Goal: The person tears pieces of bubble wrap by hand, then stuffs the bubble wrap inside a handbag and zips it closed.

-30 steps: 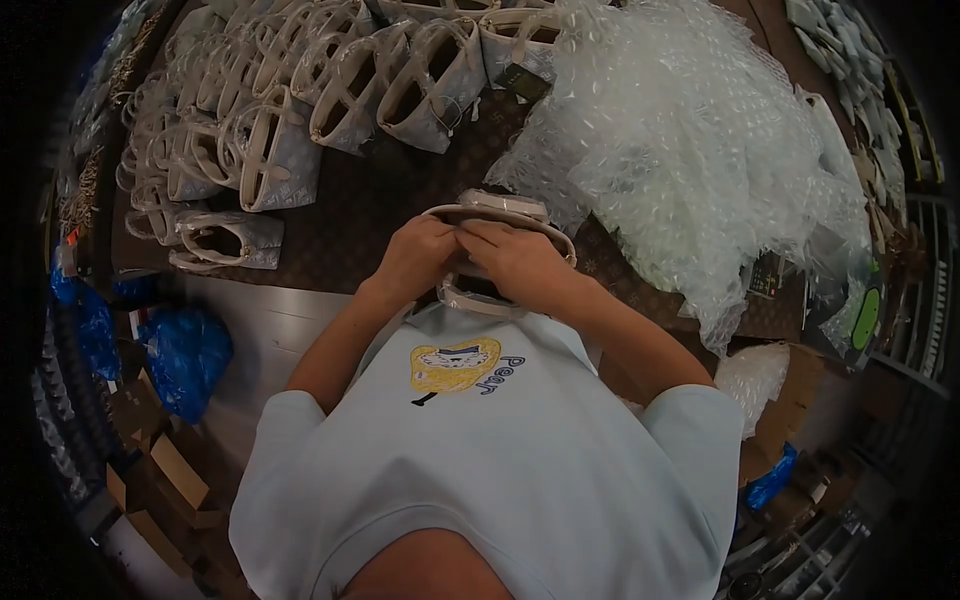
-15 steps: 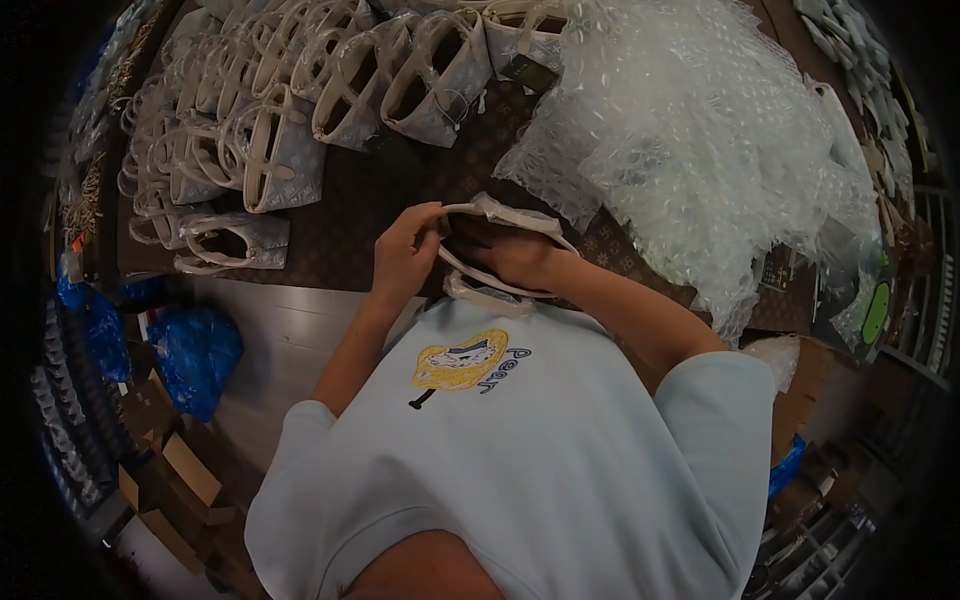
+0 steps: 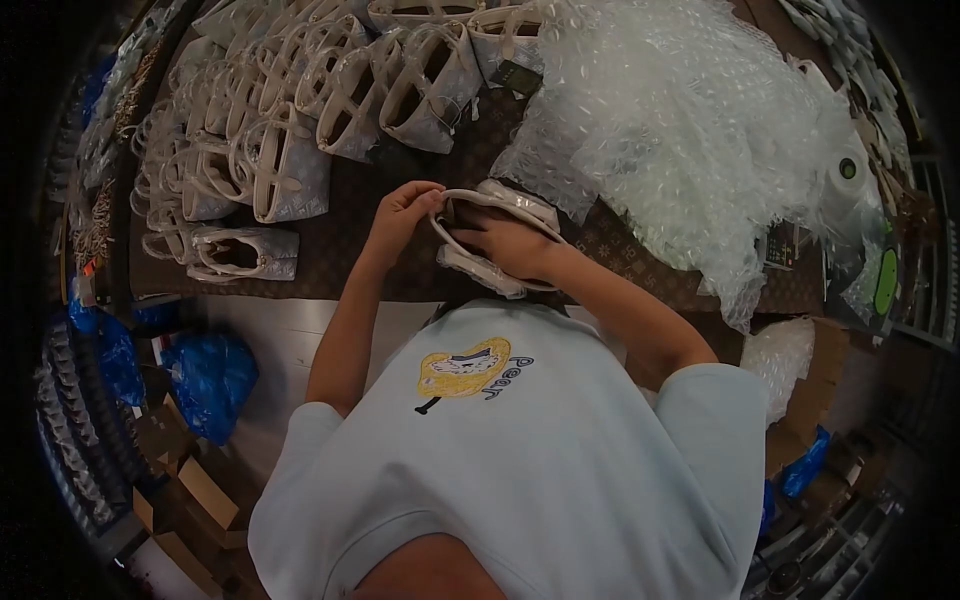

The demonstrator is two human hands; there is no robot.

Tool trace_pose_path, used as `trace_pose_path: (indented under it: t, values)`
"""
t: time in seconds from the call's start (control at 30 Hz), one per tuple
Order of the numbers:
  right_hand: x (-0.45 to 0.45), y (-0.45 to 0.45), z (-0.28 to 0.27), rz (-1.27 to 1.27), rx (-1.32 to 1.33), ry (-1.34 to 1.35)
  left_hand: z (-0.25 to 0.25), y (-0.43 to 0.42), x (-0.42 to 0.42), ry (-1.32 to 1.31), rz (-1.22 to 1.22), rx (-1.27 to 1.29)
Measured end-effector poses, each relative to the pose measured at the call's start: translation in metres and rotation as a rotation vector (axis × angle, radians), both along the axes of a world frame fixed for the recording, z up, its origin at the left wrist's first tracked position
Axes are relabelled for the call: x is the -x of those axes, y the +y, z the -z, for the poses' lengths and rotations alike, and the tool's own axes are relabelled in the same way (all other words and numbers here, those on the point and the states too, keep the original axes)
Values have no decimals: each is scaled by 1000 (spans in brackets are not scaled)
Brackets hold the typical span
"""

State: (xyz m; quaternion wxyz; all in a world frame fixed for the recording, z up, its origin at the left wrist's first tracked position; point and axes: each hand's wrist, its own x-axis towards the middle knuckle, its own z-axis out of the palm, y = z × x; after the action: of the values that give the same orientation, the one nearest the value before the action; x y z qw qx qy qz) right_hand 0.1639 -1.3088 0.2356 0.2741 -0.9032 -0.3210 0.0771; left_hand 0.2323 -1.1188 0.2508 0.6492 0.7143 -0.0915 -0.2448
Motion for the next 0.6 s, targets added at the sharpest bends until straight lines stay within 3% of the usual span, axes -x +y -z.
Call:
trace_pose_path:
  t: [0.03, 0.1, 0.17, 0.23, 0.27, 0.33, 0.37, 0.4, 0.43, 0.47, 0.53, 0.6]
  values:
    - [2, -4, -5, 3, 1, -6, 1, 0, -3, 72, 5, 103]
    - [15, -11, -11, -11, 147, 177, 1, 2, -5, 110, 22, 90]
    - [20, -13, -35, -34, 279, 161, -1, 1, -6, 153, 41, 76]
    - [21, -12, -40, -52, 411, 145, -12, -3, -9, -879, 129, -474]
    - [22, -10, -35, -35, 430, 148, -23, -8, -6, -877, 135, -472]
    - [21, -11, -20, -23, 453, 144, -44, -24, 0, -1163, 428, -752]
    - [22, -11, -10, -17, 393, 11, -41, -29, 1, -1163, 427, -756]
    - [23, -12, -3, -11, 332, -120, -37, -35, 0, -1155, 589, -1003]
    - [24, -10, -3, -8, 330, -120, -32, -41, 0, -1133, 755, -1248]
    - [25, -6, -4, 6, 362, -66, -29, -47, -1, -1138, 759, -1247]
    - [26, -5, -5, 21, 394, -12, -26, -58, -1, -1133, 865, -1486]
    - [26, -6, -4, 39, 316, 32, -31, -61, -1, -1150, 903, -1513]
